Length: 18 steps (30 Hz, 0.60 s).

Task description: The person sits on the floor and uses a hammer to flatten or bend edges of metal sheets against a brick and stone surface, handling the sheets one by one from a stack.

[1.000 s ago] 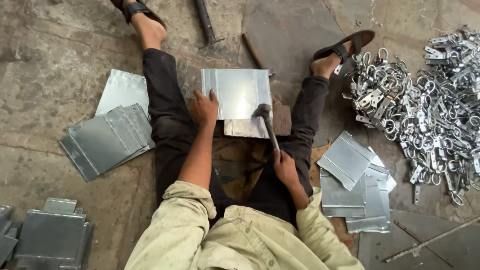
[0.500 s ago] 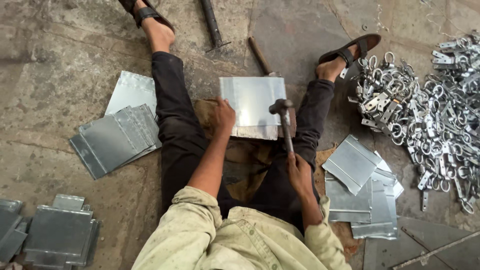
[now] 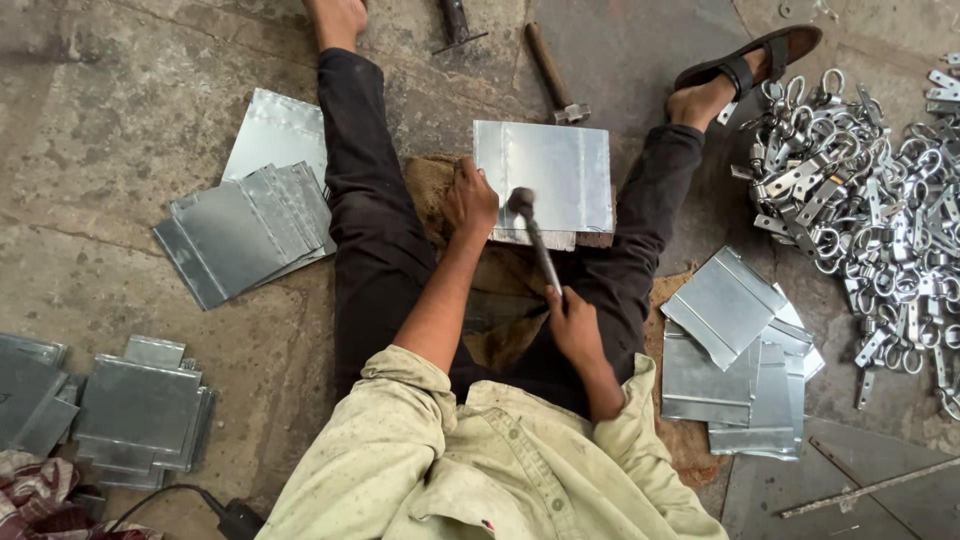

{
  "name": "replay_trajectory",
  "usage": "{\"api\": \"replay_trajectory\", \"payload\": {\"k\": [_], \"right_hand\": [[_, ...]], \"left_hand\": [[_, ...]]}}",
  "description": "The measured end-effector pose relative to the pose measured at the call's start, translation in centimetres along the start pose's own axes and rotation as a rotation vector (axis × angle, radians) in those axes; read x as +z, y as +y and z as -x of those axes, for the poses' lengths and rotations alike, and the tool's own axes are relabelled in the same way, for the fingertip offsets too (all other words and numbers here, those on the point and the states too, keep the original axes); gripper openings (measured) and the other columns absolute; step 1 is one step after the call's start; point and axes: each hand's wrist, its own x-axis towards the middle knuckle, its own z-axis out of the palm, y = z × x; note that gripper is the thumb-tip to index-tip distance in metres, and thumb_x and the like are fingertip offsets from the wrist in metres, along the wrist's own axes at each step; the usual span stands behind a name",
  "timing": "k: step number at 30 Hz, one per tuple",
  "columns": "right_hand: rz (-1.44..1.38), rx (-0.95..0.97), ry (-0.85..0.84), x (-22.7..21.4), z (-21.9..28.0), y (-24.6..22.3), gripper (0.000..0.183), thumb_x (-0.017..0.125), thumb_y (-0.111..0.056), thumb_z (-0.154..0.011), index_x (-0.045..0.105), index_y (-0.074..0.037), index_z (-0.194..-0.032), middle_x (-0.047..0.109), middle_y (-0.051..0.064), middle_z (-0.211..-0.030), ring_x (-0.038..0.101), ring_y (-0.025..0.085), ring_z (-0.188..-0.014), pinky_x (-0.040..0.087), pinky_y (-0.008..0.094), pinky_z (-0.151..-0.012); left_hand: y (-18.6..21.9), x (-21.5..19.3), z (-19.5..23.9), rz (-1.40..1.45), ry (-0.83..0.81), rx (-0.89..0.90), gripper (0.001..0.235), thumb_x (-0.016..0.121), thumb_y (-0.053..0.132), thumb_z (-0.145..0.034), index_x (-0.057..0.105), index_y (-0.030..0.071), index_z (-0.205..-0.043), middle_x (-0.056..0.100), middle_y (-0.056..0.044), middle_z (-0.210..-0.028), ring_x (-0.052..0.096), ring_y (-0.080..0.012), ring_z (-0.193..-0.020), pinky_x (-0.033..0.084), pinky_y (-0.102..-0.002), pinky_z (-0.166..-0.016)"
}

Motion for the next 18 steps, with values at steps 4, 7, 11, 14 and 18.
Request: {"api": "replay_trajectory", "payload": {"k": [4, 7, 11, 14, 18], "right_hand": [[-0.006, 0.094, 0.047, -3.1, -1.4, -1.1, 0.041, 0.051, -0.034, -0.11, 0.062, -0.002, -0.086, 0.053, 0.009, -0.059, 0.048, 0.015, -0.051, 0.041, 0.034, -0.049], [-0.135, 0.063, 0.152, -3.7, 0.3, -1.9, 0.042, 0.049, -0.034, -0.11, 0.06, -0.001, -0.086, 0.053, 0.012, -0.059, 0.049, 0.015, -0.052, 0.039, 0.035, -0.05], [-0.068, 0.031, 0.09, -1.0, 0.3, -0.7, 0.039, 0.05, -0.035, -0.106, 0.06, 0.001, -0.095, 0.048, 0.014, -0.056, 0.045, 0.018, -0.045, 0.033, 0.038, -0.046], [0.094, -0.029, -0.071, -0.8, -1.7, 0.3, 0.039, 0.056, -0.034, -0.109, 0.066, -0.001, -0.093, 0.056, 0.014, -0.067, 0.051, 0.017, -0.052, 0.042, 0.034, -0.05], [0.015, 0.035, 0.075, -1.8, 0.0, -0.3, 0.035, 0.053, -0.031, -0.108, 0.065, 0.0, -0.096, 0.056, 0.021, -0.063, 0.054, 0.031, -0.053, 0.042, 0.041, -0.051]], "left_hand": [[0.1, 0.1, -0.8, -0.01, 0.009, 0.008, 0.024, 0.052, 0.02, -0.103, 0.055, 0.004, -0.121, 0.068, -0.021, -0.11, 0.069, -0.0406, -0.09, 0.054, -0.055, -0.071], [0.0, -0.2, 0.2, 0.0, -0.07, -0.041, 0.026, 0.05, 0.021, -0.107, 0.054, 0.004, -0.126, 0.069, -0.02, -0.105, 0.07, -0.0399, -0.088, 0.054, -0.055, -0.07], [-0.1, -0.2, -0.3, 0.007, -0.094, -0.047, 0.025, 0.051, 0.021, -0.106, 0.054, 0.003, -0.125, 0.07, -0.019, -0.1, 0.071, -0.0395, -0.085, 0.053, -0.055, -0.068], [-0.6, 0.8, -0.3, 0.014, 0.09, 0.042, 0.025, 0.053, 0.019, -0.102, 0.056, 0.005, -0.123, 0.072, -0.019, -0.099, 0.071, -0.0408, -0.084, 0.054, -0.054, -0.068], [-1.4, 1.0, 0.0, 0.039, 0.113, 0.096, 0.027, 0.053, 0.019, -0.1, 0.056, 0.004, -0.122, 0.071, -0.021, -0.105, 0.07, -0.0407, -0.084, 0.055, -0.053, -0.068]]}}
